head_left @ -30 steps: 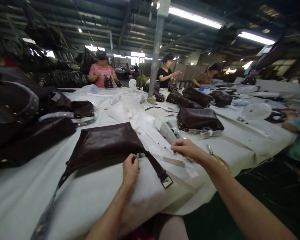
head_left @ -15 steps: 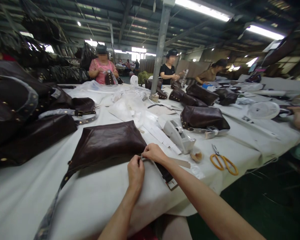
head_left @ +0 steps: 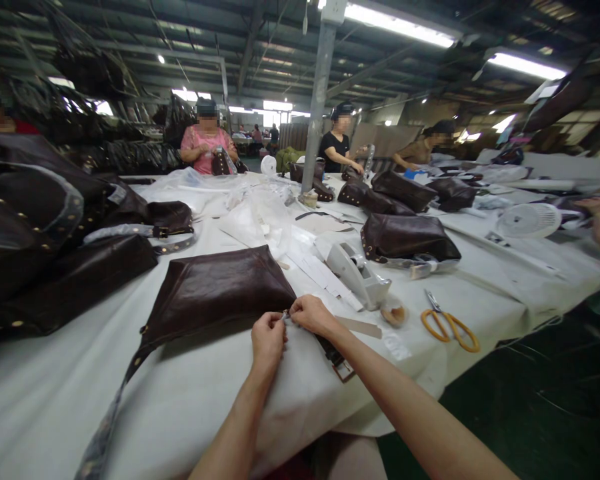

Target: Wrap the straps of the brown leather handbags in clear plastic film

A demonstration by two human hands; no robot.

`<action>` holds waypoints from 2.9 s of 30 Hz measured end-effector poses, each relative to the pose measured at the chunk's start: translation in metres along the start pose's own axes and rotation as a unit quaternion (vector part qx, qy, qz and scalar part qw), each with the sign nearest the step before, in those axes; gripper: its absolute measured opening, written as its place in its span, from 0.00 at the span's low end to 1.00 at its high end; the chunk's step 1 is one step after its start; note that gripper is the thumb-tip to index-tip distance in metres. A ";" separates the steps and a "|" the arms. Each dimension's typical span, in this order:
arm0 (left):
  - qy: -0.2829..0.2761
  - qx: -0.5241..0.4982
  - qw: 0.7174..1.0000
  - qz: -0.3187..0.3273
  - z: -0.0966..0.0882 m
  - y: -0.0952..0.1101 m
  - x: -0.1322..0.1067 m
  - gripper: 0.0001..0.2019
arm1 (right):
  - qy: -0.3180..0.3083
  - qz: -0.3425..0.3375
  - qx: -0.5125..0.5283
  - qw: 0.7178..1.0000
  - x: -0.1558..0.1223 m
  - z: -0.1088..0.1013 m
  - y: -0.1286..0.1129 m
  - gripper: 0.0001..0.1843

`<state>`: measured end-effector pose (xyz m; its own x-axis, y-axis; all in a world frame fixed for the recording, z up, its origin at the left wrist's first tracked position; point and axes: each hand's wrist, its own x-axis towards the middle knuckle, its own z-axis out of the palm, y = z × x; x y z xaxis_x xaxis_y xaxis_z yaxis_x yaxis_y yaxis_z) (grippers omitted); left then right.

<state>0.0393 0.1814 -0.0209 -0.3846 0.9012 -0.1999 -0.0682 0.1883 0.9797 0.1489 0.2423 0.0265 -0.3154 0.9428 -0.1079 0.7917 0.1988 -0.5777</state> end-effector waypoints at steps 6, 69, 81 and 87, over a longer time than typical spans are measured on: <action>-0.050 -0.079 0.993 -0.071 -0.005 0.010 0.006 0.09 | 0.068 0.032 0.044 0.996 -0.004 0.023 0.003 0.10; -0.041 -0.084 0.995 -0.036 0.000 -0.005 0.003 0.17 | 0.055 -0.289 -0.152 0.943 -0.003 -0.004 0.018 0.07; -0.108 -0.138 0.974 -0.143 -0.015 0.012 0.011 0.05 | 0.095 -0.092 0.173 0.976 -0.031 0.054 0.030 0.18; -0.093 -0.123 0.979 -0.137 -0.011 0.009 0.008 0.05 | 0.103 0.011 0.187 0.977 -0.018 0.037 0.022 0.15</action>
<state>0.0257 0.1866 -0.0136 -0.1481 0.8902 -0.4307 -0.3728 0.3531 0.8581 0.1523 0.2201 -0.0146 -0.1580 0.9873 0.0191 0.5382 0.1023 -0.8366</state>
